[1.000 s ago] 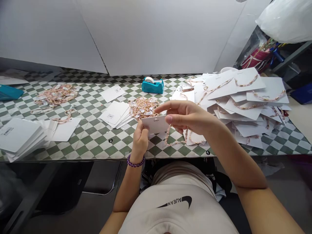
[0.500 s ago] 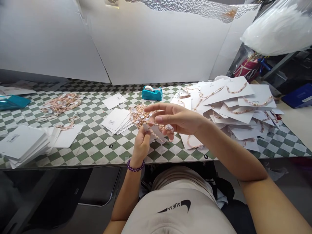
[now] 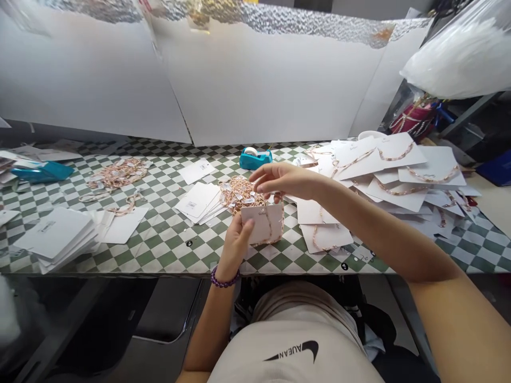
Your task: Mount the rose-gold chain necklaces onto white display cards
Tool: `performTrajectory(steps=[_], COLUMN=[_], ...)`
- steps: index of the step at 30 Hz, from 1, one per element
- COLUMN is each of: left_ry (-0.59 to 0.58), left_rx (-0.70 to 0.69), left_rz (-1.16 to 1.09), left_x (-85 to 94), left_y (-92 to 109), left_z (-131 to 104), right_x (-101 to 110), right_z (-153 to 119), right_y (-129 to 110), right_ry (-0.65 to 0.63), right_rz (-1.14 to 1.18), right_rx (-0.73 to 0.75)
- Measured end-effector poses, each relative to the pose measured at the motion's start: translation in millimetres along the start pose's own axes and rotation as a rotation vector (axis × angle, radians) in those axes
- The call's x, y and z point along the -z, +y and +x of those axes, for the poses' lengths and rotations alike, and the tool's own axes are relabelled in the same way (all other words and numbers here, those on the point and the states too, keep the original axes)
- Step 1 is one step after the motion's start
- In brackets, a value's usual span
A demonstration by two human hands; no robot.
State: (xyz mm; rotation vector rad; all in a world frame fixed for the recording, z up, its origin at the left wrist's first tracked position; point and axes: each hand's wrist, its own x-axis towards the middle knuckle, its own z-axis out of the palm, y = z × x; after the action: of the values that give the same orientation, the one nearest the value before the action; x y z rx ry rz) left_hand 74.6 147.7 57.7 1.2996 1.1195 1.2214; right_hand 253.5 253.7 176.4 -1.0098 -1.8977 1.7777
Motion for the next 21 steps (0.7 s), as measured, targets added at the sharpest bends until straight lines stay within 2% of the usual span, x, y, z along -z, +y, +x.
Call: performTrajectory(steps=[3, 8, 12, 15, 17, 21], left_ry=[0.001, 0.021, 0.041, 0.027, 0.024, 0.001], left_rx=[-0.004, -0.010, -0.026, -0.045, -0.055, -0.058], left_rz=[0.051, 0.105, 0.170, 0.169, 0.169, 0.144], left_x=[-0.3, -1.6, -1.1, -0.4, -0.3, 0.0], left_y=[-1.8, -1.6, -3.1, -4.1, -4.4, -5.5], left_z=[-0.8, -1.3, -0.6, -0.8, -1.3, -2.2], right_x=[1.9, -4.6, -11.3, -13.4, -13.3, -12.5], right_z=[-1.3, -2.3, -2.9, -4.0, -3.4, -0.2], right_y=[3.5, 0.8, -5.2, -7.1, -5.1, 2.9], right_ry=[-0.051, -0.034, -0.049, -0.049, -0.006, 0.182], right_rz=[-0.101, -0.235, -0.271, -0.431, -0.630, -0.999], right_rx=[0.020, 0.025, 0.089, 0.146, 0.214, 0.315])
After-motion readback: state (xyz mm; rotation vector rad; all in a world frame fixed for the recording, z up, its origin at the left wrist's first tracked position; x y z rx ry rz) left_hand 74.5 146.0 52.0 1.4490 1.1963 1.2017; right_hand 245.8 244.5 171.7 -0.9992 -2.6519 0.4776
